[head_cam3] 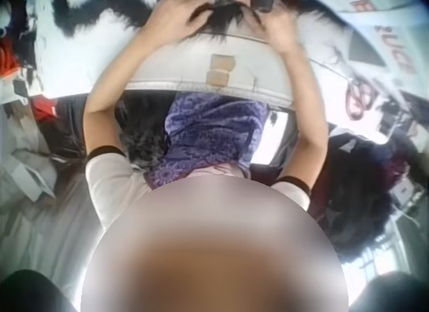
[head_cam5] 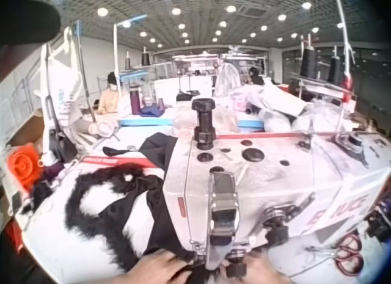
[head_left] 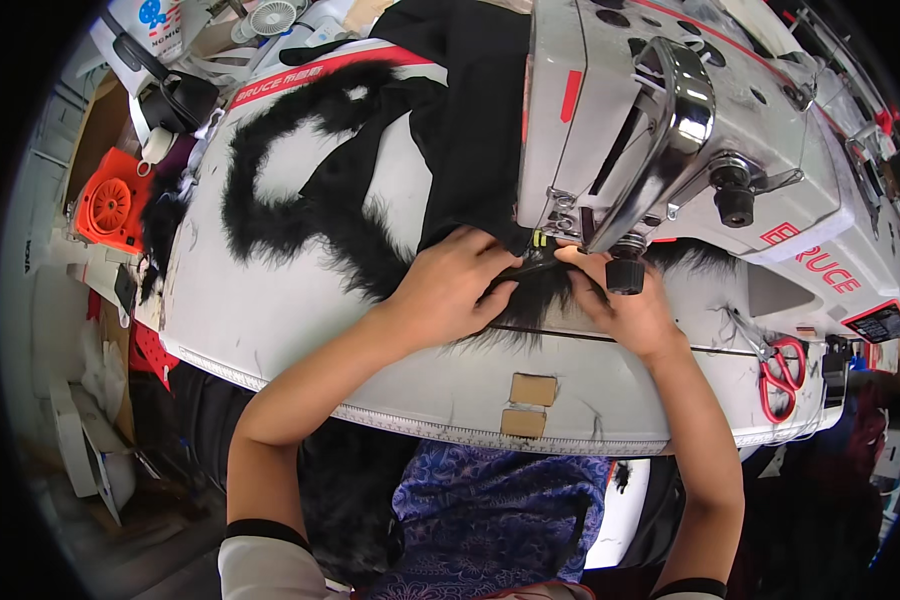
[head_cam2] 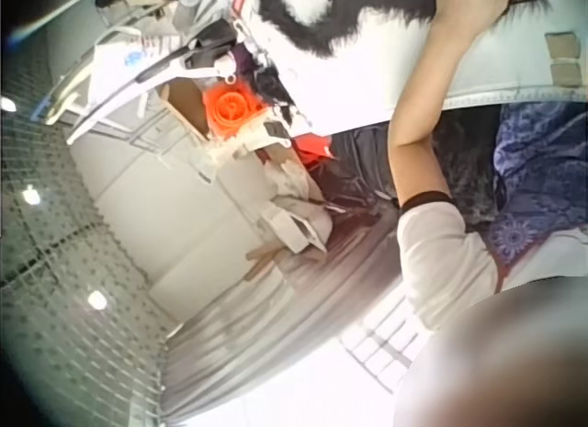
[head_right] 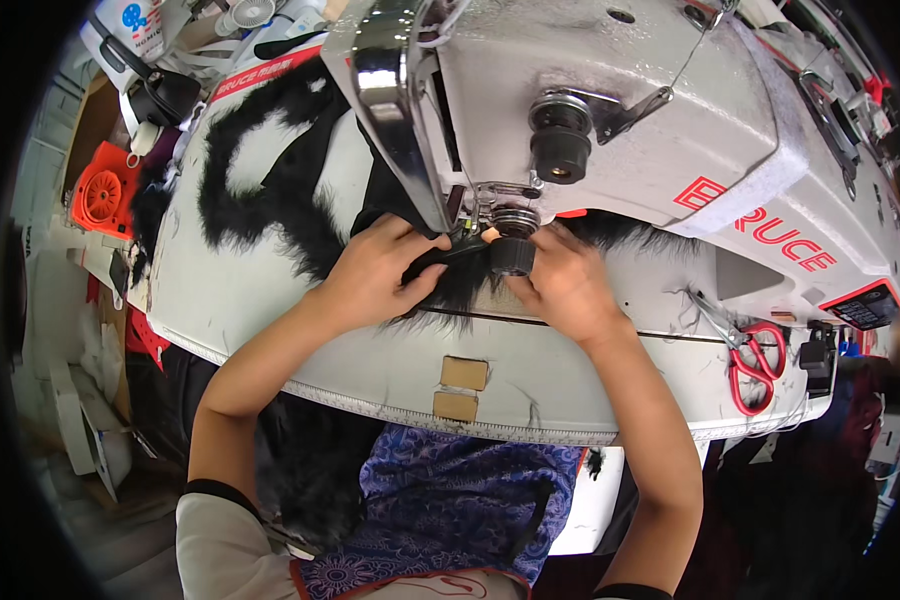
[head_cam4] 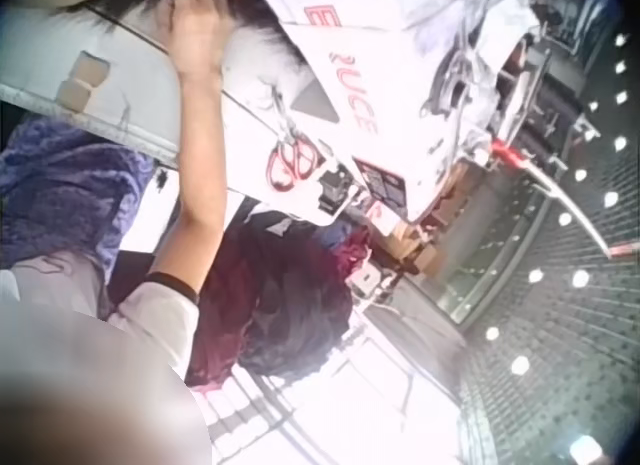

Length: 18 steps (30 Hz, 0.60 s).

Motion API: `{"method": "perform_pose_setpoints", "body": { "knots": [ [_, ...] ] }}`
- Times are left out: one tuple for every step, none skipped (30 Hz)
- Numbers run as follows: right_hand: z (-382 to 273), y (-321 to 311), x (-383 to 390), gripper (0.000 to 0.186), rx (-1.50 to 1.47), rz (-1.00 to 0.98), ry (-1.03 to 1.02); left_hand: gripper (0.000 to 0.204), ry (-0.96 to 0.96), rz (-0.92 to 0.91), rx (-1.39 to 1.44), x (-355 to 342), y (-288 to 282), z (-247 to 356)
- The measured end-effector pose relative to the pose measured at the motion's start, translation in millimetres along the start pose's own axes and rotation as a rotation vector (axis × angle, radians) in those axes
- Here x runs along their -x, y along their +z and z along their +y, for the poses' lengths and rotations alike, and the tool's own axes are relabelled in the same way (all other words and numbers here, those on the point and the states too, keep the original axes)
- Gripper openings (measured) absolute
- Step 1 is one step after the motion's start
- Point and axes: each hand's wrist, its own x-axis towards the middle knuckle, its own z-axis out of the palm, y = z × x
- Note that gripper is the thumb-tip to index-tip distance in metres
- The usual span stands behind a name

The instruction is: Sewing black faux fur trim onto a fabric garment using an industrial sewing machine.

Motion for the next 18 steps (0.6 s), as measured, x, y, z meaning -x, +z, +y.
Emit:
{"method": "perform_pose_setpoints", "body": {
  "knots": [
    [-1.1,1.2,-1.5,0.034,0.018,-0.013,-0.034,0.018,-0.015,-0.024,-0.003,1.0,-0.3,-1.3],
    [-2.5,1.9,-2.7,0.031,0.036,-0.025,-0.067,0.016,-0.030,-0.047,-0.005,1.5,-0.5,-2.5],
    [-4.7,0.6,-3.5,0.031,0.034,-0.027,-0.062,0.016,-0.007,-0.028,-0.005,0.0,-1.2,-4.4],
    [-7.7,-1.5,-4.9,0.029,0.056,-0.123,0.036,0.016,-0.010,-0.031,-0.003,-4.0,-7.1,-5.2],
    [-7.9,-2.5,-5.0,0.028,0.081,-0.220,0.134,0.017,-0.173,-0.244,0.076,-10.7,-14.5,-5.6],
    [-6.0,-0.7,-4.4,0.028,0.082,-0.223,0.138,0.017,-0.336,-0.457,0.156,-15.0,-18.7,-9.4],
    [-2.1,1.4,-2.2,0.025,0.093,-0.153,0.076,0.020,-0.327,-0.253,0.391,-13.2,-11.1,-22.4],
    [-5.0,3.6,-4.7,0.023,0.086,-0.072,0.002,0.027,-0.364,-0.182,0.626,-15.9,-16.4,-31.4],
    [-11.9,0.3,-8.6,0.021,0.066,-0.096,0.024,0.028,-0.542,-0.012,0.905,-17.4,-23.7,-36.3],
    [-8.9,1.5,-6.1,0.021,0.070,-0.099,0.028,0.029,-0.708,0.167,1.194,-25.2,-29.4,-37.5],
    [-6.0,3.9,-3.5,0.021,0.064,-0.103,0.023,0.028,-0.857,0.318,1.495,-25.2,-32.9,-55.6],
    [-5.3,5.3,-2.4,0.021,0.056,-0.107,0.017,0.027,-1.000,0.480,1.792,-23.0,-35.9,-70.9],
    [-5.1,5.3,-2.7,0.021,0.058,-0.108,0.018,0.020,-1.046,0.627,1.750,-24.7,-33.3,-71.8],
    [-5.6,4.7,-2.9,0.021,0.059,-0.106,0.013,0.020,-1.045,0.627,1.751,-21.4,-30.8,-72.5],
    [-5.8,4.5,-3.3,0.021,0.060,-0.102,0.007,0.017,-0.881,0.555,1.594,-14.4,-27.5,-71.4],
    [-5.0,4.5,-2.1,0.021,0.063,-0.104,0.011,0.015,-0.721,0.480,1.436,-7.6,-24.2,-66.9],
    [-3.4,5.4,-1.8,0.021,0.066,-0.104,0.017,0.009,-0.582,0.430,1.075,-8.2,-22.0,-49.1],
    [-2.4,5.8,-1.5,0.021,0.070,-0.103,0.023,0.008,-0.433,0.345,0.755,-6.2,-17.7,-33.2]
  ]
}}
